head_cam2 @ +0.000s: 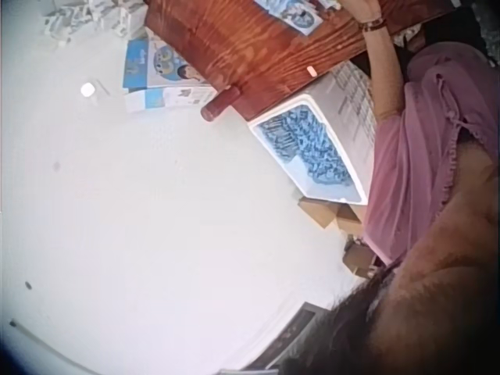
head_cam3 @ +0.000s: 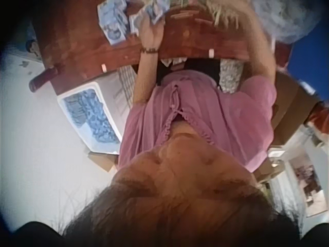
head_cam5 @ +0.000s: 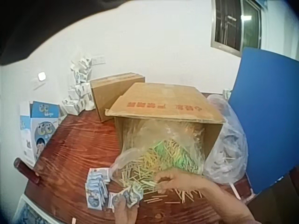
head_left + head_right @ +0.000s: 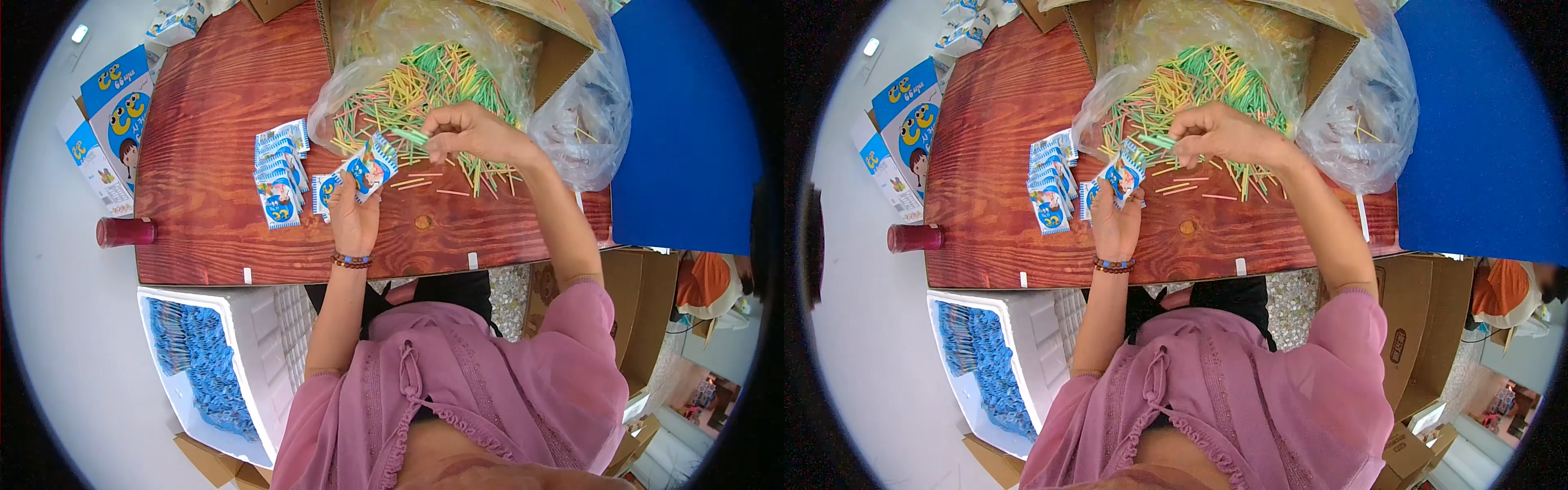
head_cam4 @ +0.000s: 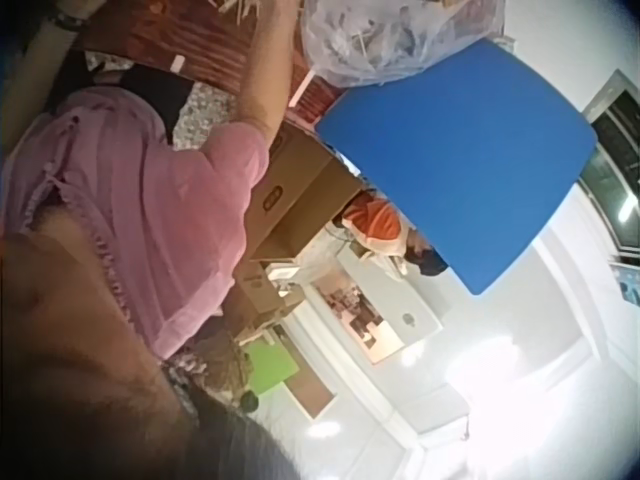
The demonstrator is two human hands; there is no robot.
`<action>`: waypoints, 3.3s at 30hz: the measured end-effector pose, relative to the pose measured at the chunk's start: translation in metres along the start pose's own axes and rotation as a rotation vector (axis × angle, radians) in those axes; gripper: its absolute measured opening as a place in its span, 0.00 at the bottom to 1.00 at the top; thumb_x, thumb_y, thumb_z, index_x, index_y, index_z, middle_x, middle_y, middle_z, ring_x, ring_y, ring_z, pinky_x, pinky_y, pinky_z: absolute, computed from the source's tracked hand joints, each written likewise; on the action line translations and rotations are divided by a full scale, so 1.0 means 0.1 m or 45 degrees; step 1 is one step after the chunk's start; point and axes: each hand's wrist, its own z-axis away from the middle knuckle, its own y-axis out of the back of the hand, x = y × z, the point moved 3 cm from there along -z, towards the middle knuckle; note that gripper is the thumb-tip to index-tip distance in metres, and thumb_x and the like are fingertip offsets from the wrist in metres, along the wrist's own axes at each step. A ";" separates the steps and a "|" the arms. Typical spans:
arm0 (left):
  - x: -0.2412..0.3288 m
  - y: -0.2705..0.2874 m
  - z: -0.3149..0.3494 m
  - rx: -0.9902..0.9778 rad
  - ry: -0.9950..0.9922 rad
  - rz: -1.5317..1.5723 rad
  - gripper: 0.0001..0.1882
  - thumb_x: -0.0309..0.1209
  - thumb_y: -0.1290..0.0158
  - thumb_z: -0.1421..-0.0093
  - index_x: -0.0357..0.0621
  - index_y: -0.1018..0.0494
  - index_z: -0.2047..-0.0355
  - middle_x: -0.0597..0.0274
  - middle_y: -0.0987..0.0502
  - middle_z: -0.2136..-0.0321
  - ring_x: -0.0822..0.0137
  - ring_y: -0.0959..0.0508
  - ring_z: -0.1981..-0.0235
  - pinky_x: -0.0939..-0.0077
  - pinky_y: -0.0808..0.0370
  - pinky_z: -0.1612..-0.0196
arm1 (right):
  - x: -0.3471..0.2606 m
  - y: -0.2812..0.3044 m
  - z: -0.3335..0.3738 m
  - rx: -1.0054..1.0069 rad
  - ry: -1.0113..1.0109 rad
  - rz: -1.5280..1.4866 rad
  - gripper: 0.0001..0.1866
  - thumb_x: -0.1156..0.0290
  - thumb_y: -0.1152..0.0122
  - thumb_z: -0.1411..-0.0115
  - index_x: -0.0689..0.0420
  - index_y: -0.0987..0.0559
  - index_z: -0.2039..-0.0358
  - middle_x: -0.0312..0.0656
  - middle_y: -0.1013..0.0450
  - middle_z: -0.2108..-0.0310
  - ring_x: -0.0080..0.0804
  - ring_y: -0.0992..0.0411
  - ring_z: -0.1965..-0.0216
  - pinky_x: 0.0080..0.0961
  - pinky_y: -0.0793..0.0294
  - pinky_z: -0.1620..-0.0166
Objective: Packaging small wooden sticks into blue plastic packets and organizing them into a crate.
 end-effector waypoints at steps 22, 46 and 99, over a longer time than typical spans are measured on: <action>0.10 0.06 -0.03 0.024 -0.105 0.044 0.10 0.31 0.51 0.34 0.39 0.27 0.56 0.60 0.22 0.56 0.68 0.23 0.55 0.68 0.27 0.48 | -0.64 -0.44 -0.40 -0.055 -0.116 0.329 0.09 0.73 0.41 0.42 0.66 0.22 0.66 0.43 0.24 0.70 0.22 0.25 0.68 0.20 0.25 0.72; 0.45 0.13 0.20 0.026 -0.504 -0.326 0.17 0.30 0.53 0.34 0.38 0.31 0.47 0.58 0.25 0.52 0.68 0.28 0.49 0.71 0.31 0.50 | 0.16 -0.88 0.23 0.357 0.264 1.275 0.05 0.74 0.39 0.44 0.59 0.21 0.67 0.44 0.25 0.69 0.36 0.24 0.70 0.27 0.28 0.68; 0.65 0.19 0.03 0.288 -0.703 -2.441 0.16 0.25 0.40 0.46 0.38 0.28 0.57 0.55 0.27 0.71 0.56 0.30 0.66 0.62 0.35 0.58 | 0.99 -0.84 -0.77 0.572 0.744 1.102 0.04 0.66 0.39 0.49 0.48 0.25 0.75 0.34 0.28 0.73 0.31 0.29 0.68 0.31 0.35 0.61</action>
